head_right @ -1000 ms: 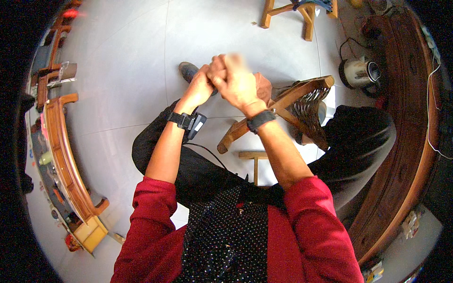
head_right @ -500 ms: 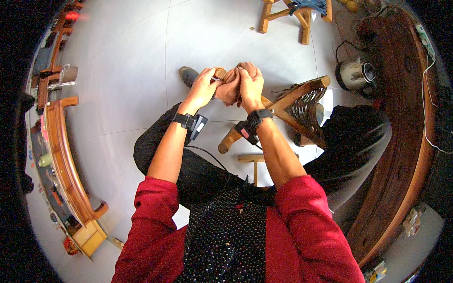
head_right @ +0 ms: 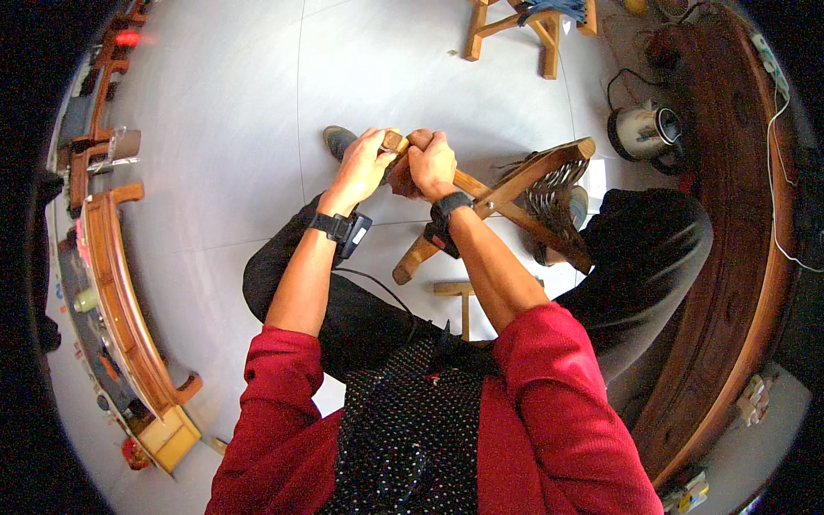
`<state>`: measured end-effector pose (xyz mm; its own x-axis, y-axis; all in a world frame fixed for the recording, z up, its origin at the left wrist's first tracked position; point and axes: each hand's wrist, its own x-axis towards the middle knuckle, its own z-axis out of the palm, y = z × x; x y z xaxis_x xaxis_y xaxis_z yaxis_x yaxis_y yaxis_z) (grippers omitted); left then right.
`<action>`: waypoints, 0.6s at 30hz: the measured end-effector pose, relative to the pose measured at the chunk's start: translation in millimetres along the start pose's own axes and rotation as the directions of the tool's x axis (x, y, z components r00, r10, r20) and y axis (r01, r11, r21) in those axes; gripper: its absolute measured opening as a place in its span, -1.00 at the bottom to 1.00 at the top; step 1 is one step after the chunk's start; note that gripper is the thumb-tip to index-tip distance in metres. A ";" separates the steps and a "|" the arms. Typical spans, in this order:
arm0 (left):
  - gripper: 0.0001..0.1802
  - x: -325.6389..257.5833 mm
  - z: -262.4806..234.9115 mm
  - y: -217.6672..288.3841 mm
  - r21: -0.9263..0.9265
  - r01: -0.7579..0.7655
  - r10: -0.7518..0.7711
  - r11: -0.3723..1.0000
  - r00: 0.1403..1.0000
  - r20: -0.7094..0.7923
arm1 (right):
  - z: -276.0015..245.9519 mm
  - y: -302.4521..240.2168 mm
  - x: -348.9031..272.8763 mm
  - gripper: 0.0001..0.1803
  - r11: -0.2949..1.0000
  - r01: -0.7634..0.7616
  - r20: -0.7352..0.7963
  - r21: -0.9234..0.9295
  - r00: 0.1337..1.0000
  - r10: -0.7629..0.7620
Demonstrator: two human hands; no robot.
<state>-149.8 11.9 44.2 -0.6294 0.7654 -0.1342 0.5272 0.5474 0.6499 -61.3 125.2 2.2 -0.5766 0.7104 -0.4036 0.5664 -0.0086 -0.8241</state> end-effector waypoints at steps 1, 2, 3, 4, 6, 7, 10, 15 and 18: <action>-0.64 -0.2 -0.9 1.4 0.028 0.007 -0.007 1.000 1.000 -0.018 | -1.3 -3.8 -3.7 -0.58 0.998 0.013 0.004 0.060 1.000 -0.014; -0.64 -0.4 -1.5 2.6 0.035 0.011 -0.010 0.999 1.000 -0.019 | -2.5 -7.3 -8.3 -0.58 0.994 0.004 0.014 0.110 1.000 -0.005; -0.64 -0.6 -2.9 2.9 0.042 0.007 -0.006 0.999 1.000 -0.024 | -3.9 -11.0 -12.0 -0.58 0.980 0.010 0.035 0.200 0.999 -0.018; -0.65 -0.2 -3.7 3.3 0.047 0.003 -0.003 0.999 1.000 -0.004 | -5.7 -14.0 -16.3 -0.61 0.966 0.081 0.023 0.246 0.996 -0.090; -0.66 -0.2 -6.2 1.9 -0.008 -0.013 0.013 1.000 0.999 0.036 | -9.8 -17.2 -24.6 -0.65 0.925 0.197 -0.006 0.324 0.978 -0.206; -0.65 0.0 -7.1 0.9 -0.020 0.016 -0.014 1.000 0.996 0.086 | -12.0 -18.0 -26.8 -0.67 0.900 0.218 0.042 0.378 0.967 -0.252; -0.63 0.0 -7.4 -1.0 -0.042 0.017 -0.013 0.999 0.997 0.079 | -10.7 -19.9 -27.5 -0.68 0.848 0.087 0.050 0.522 0.990 -0.133; -0.61 -0.3 -2.4 -3.5 -0.030 -0.016 0.018 0.999 0.999 0.046 | -0.7 -7.1 -26.6 -0.73 0.746 0.198 -0.069 0.636 0.977 -0.200; -0.61 0.3 -1.2 -5.6 -0.027 -0.006 0.007 1.000 0.999 0.038 | -0.2 8.2 -29.0 -0.76 0.660 0.306 -0.194 0.687 0.951 -0.239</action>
<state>-153.6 8.6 41.5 -0.6033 0.7818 -0.1576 0.5154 0.5330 0.6710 -39.8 104.6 7.2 -0.5699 0.8143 -0.1098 -0.2071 -0.2717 -0.9398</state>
